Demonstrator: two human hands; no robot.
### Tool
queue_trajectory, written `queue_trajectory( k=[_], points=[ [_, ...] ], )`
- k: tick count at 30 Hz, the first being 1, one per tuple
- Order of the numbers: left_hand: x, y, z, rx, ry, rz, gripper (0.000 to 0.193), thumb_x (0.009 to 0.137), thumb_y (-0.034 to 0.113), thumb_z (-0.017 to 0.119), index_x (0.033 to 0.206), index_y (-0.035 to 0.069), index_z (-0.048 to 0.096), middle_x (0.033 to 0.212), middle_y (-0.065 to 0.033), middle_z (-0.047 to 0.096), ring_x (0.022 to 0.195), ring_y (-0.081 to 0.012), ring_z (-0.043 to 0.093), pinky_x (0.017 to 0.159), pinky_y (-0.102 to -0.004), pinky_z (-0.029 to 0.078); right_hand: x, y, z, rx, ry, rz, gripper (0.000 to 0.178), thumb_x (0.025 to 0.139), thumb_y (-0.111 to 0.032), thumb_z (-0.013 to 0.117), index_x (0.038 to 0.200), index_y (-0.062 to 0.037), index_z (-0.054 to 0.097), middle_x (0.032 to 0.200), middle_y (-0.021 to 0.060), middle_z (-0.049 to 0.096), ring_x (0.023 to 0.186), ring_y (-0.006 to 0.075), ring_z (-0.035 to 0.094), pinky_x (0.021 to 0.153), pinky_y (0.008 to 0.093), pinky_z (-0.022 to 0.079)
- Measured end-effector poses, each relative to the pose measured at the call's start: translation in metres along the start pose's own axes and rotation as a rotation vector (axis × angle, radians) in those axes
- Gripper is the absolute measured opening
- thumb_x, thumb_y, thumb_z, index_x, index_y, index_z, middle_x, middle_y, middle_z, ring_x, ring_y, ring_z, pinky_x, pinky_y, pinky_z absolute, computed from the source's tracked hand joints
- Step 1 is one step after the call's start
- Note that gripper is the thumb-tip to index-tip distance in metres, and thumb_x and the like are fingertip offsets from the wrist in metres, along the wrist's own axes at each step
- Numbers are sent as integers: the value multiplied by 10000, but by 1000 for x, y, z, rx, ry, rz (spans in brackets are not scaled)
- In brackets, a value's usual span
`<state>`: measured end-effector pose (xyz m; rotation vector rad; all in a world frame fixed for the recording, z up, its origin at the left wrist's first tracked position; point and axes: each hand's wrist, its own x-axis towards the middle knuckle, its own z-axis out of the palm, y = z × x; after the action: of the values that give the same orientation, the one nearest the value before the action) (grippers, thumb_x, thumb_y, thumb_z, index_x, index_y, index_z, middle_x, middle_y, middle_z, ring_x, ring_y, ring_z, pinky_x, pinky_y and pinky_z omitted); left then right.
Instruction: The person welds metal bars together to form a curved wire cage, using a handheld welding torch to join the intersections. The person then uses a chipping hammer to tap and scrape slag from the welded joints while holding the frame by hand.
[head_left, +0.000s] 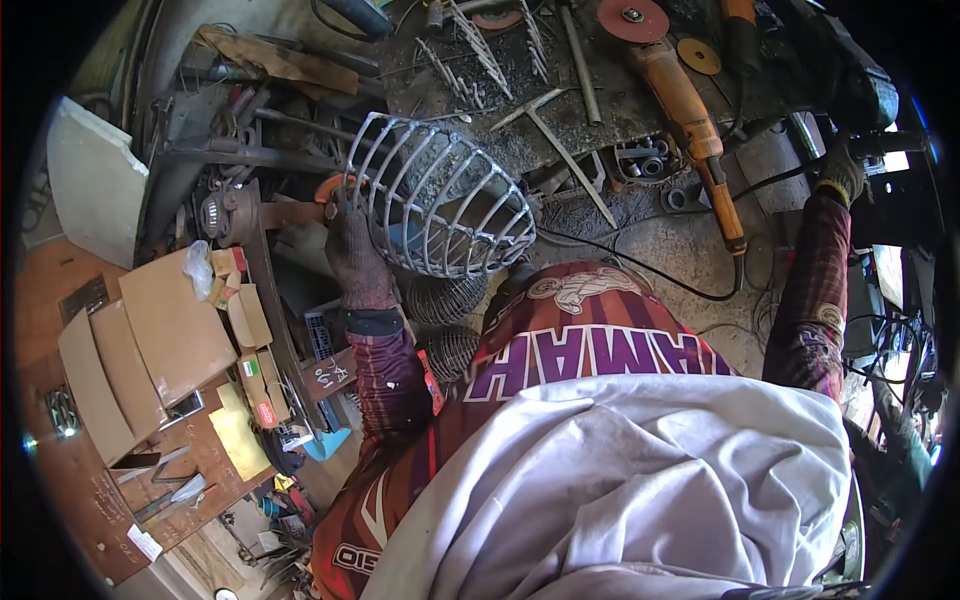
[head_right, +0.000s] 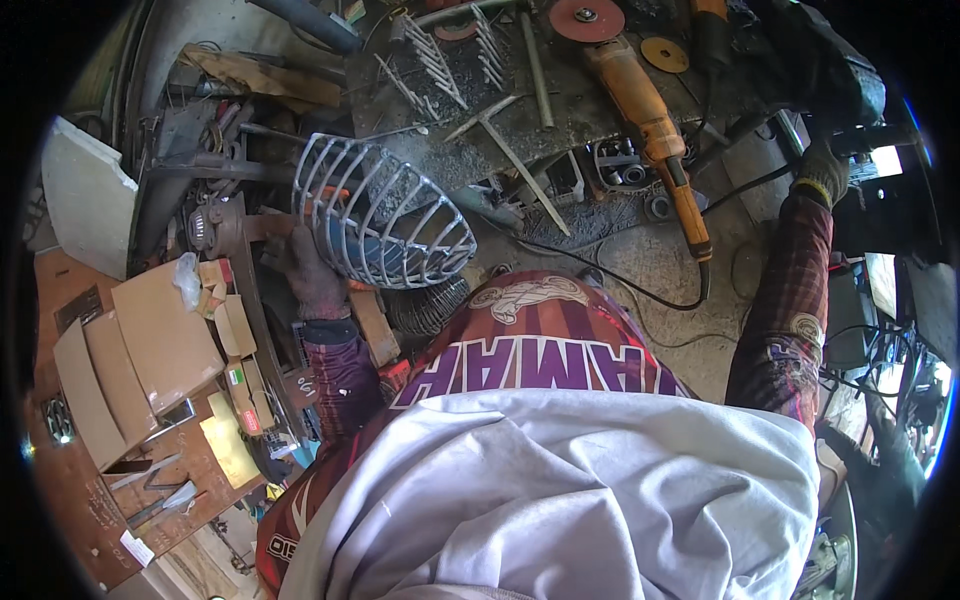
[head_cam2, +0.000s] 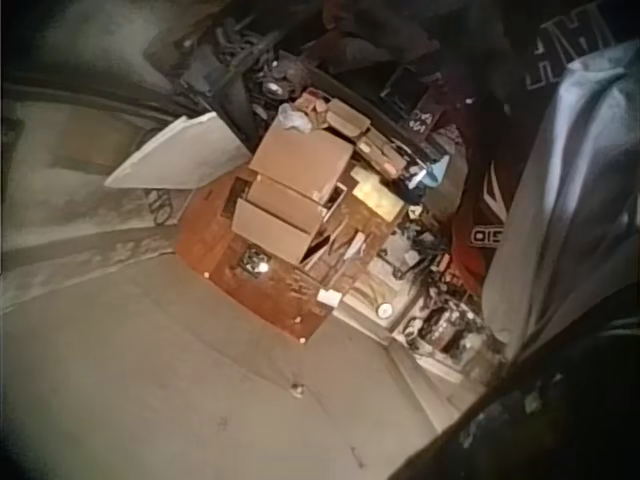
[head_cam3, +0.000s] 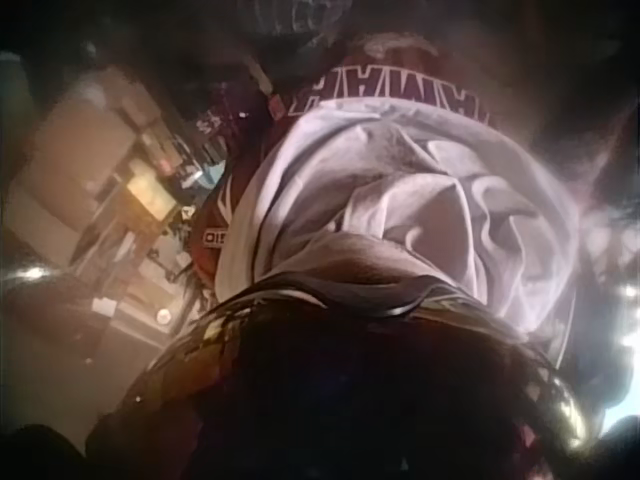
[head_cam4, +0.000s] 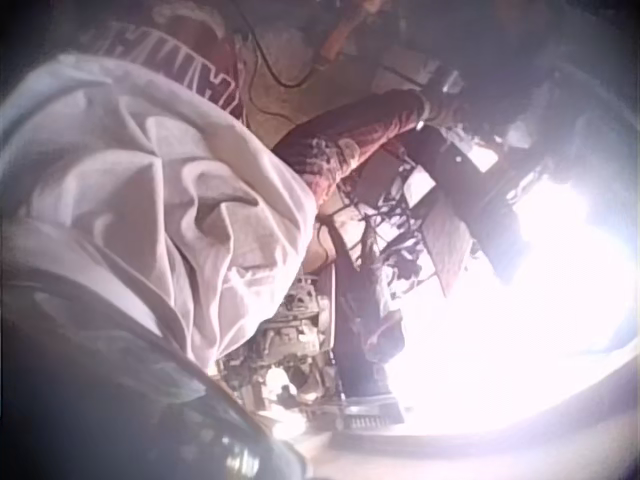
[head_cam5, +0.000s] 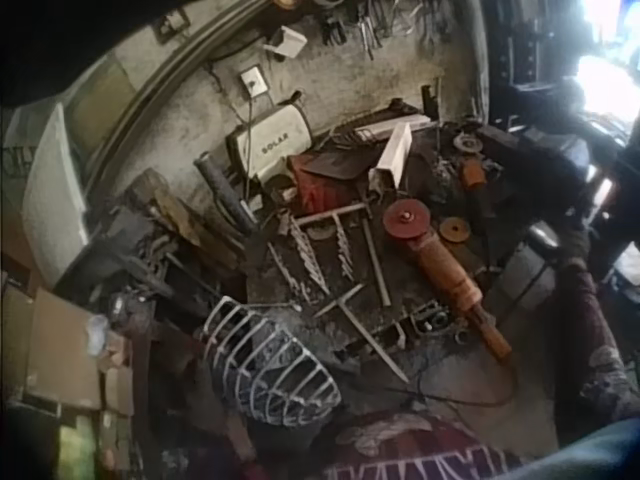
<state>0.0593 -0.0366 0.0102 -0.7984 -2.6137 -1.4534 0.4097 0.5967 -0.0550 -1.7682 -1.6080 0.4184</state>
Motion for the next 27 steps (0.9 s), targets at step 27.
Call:
queue_trajectory(
  k=[27],
  points=[
    [10, 48, 22, -416, 51, -405, 392, 1005, 276, 482, 1272, -1, 562, 1227, -88, 615, 1106, -179, 585, 936, -312, 457, -114, -37, -113, 939, -245, 87, 374, 953, -318, 607, 1133, 10, 588, 922, 81, 651, 801, 164, 653, 678, 283, 555]
  ],
)
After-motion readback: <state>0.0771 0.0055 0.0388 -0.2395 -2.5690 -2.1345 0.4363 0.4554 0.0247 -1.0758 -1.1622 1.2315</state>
